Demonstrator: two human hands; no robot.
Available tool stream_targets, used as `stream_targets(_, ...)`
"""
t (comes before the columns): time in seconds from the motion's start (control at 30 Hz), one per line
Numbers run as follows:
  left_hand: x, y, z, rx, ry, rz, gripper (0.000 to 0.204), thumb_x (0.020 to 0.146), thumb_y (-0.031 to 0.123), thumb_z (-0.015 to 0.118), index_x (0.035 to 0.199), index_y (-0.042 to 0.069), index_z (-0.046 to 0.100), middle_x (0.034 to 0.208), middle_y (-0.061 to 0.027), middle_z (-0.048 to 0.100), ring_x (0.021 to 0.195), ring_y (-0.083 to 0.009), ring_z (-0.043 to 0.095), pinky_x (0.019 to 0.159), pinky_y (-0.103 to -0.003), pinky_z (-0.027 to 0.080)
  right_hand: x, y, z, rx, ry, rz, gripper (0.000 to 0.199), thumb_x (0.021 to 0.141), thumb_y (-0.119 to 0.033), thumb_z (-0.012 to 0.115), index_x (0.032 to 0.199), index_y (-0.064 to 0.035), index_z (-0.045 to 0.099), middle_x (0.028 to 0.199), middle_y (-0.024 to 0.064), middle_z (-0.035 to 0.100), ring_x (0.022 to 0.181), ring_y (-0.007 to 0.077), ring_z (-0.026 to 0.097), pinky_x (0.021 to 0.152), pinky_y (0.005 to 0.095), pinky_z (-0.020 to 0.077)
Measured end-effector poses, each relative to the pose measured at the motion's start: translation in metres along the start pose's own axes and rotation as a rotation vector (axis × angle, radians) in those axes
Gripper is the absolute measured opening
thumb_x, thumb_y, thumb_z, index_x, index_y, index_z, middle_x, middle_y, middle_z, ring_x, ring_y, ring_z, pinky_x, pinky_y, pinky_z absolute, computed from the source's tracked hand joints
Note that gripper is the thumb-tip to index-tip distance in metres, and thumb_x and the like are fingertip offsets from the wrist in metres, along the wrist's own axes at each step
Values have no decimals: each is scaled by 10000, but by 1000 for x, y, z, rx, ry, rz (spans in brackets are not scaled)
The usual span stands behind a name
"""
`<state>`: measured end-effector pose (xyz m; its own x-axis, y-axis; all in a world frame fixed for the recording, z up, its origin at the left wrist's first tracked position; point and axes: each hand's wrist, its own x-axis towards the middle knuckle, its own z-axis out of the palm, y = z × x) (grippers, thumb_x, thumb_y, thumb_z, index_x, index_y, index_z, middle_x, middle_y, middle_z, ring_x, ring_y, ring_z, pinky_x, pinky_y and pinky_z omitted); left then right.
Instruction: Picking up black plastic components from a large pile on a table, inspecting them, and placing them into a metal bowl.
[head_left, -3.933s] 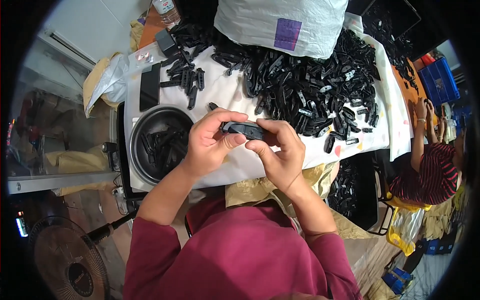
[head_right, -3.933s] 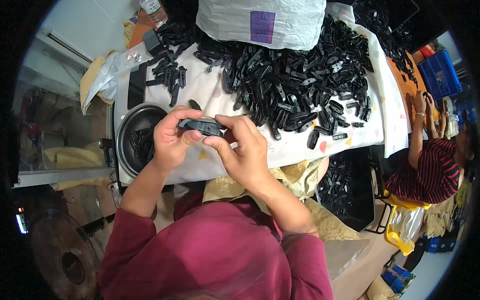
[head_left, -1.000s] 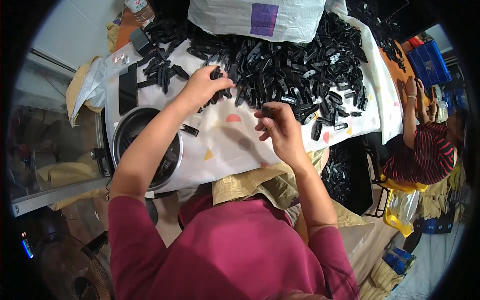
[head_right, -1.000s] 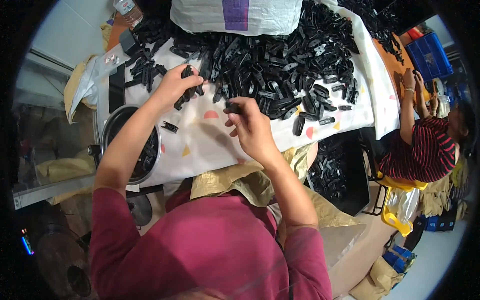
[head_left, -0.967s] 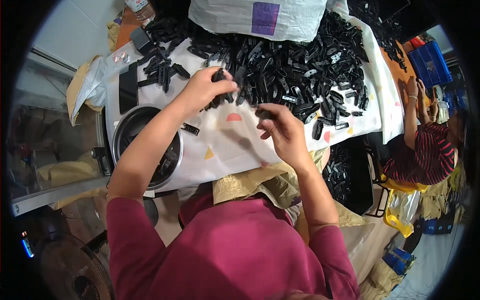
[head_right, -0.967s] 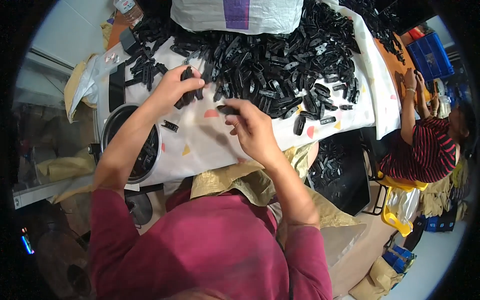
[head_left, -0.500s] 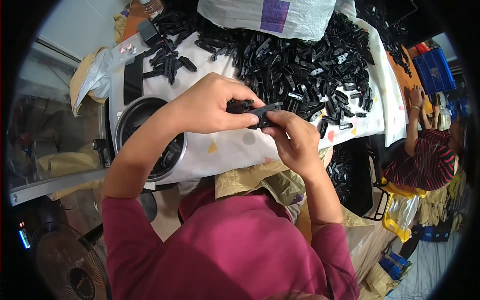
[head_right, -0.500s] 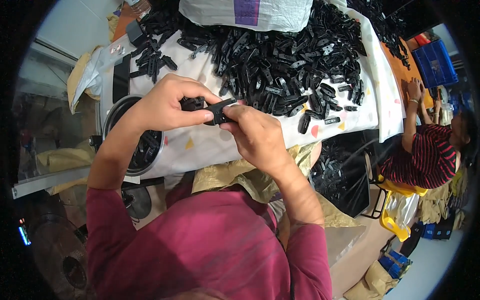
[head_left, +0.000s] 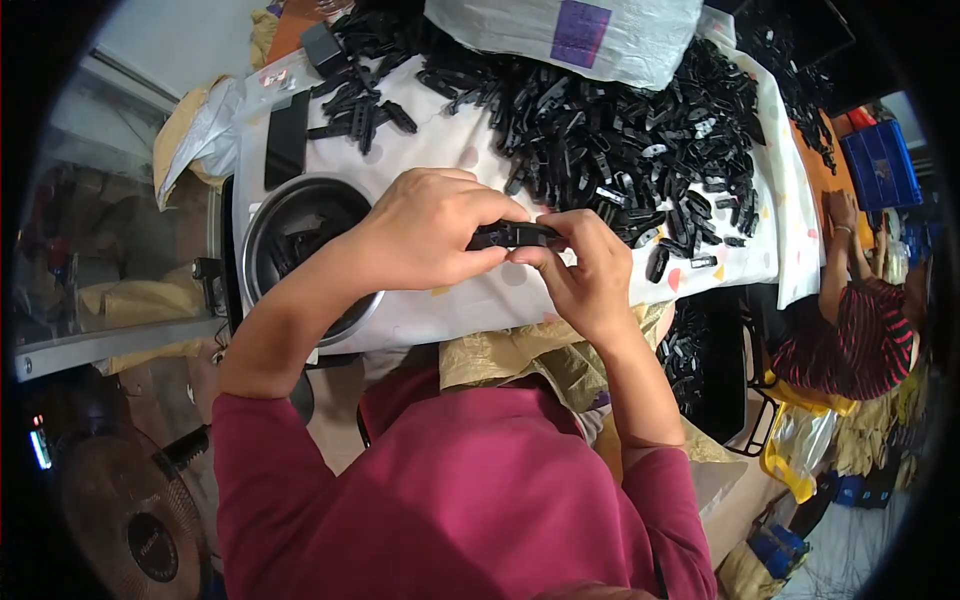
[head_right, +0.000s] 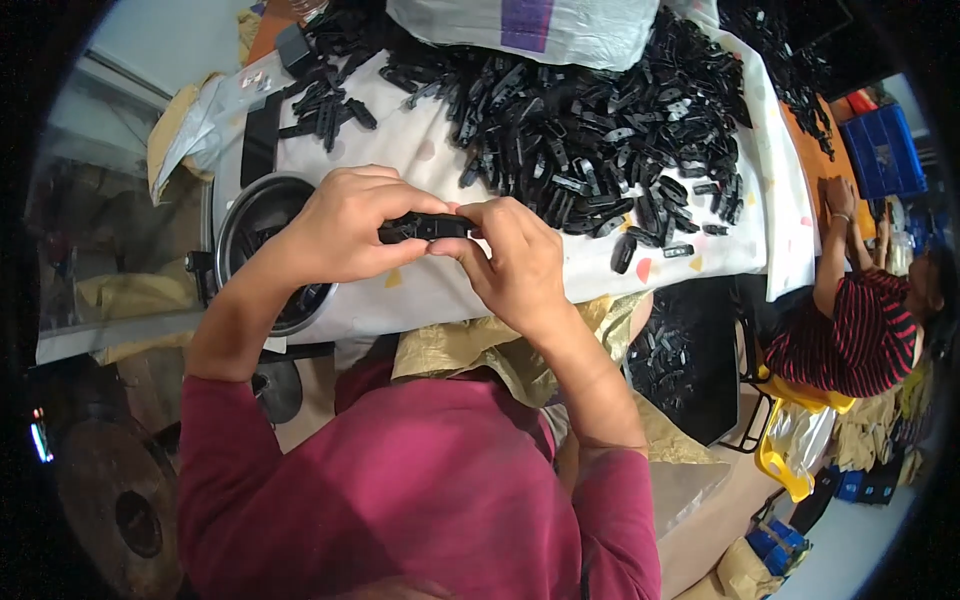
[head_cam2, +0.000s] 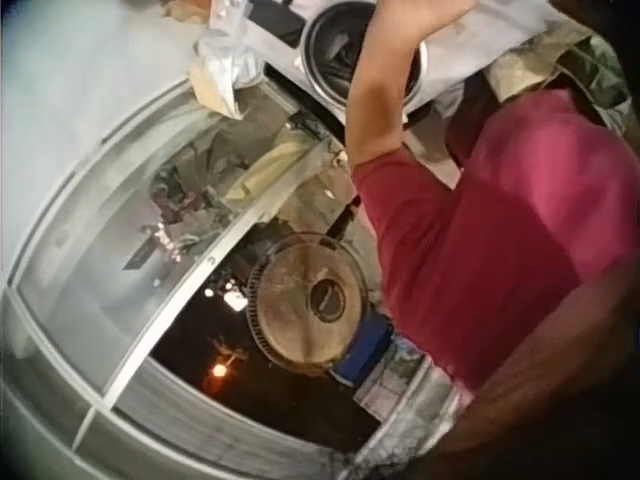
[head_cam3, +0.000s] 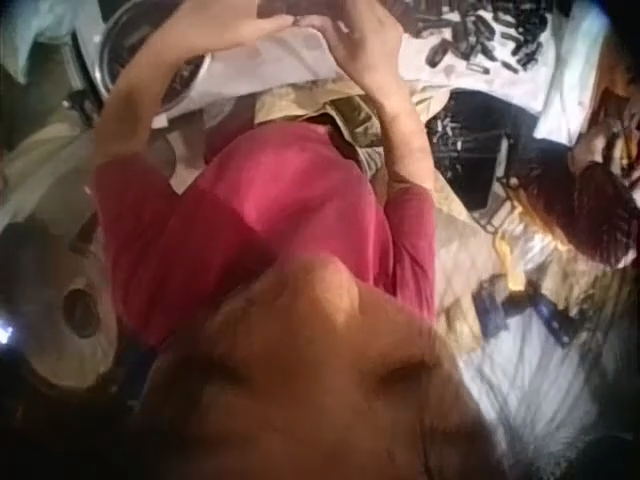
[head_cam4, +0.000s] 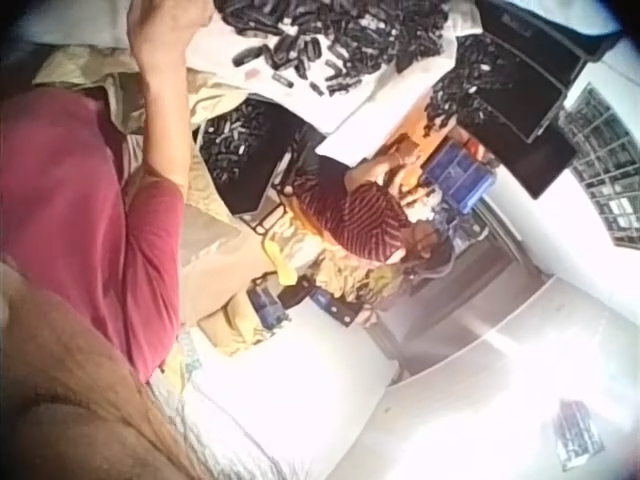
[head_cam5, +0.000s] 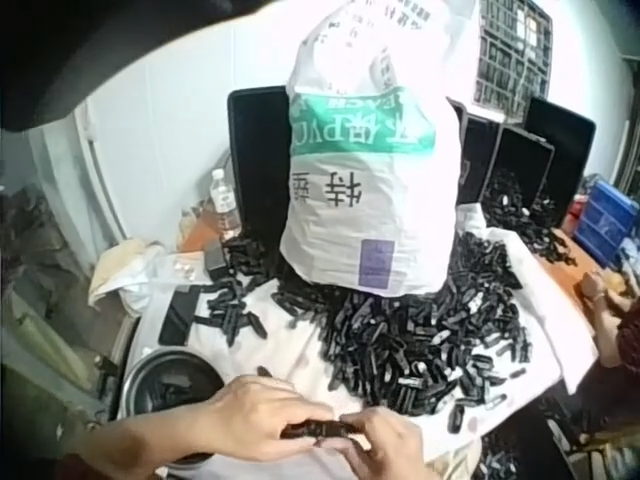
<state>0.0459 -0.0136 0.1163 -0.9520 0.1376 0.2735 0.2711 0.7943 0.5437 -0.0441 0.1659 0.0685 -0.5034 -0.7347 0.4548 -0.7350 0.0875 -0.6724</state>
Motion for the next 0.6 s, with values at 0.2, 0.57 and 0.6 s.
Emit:
stream_targets(0.2,-88,-20,-45,324,-2,-434,406,640,216,736,985,36,621,845,-118,633,792,-293,600,725,-346,477,12,0,33,116,-66,125,525,649,-273,754,1061,-19,550,960,115,592,929,265,560,718,326,494)
stream_targets(0.57,-61,-101,-25,208,213,-617,330,708,205,677,989,40,620,935,-134,624,826,-253,606,747,-328,467,16,26,140,-340,-314,-78,225,726,-245,627,842,-56,588,809,110,559,795,274,578,684,349,479)
stream_targets(0.6,-48,-115,-23,238,238,-647,275,722,188,657,951,38,632,874,-139,635,765,-248,620,707,-328,479,15,30,135,-343,-278,-41,218,728,-244,624,836,-58,587,803,113,555,791,276,578,684,354,479)
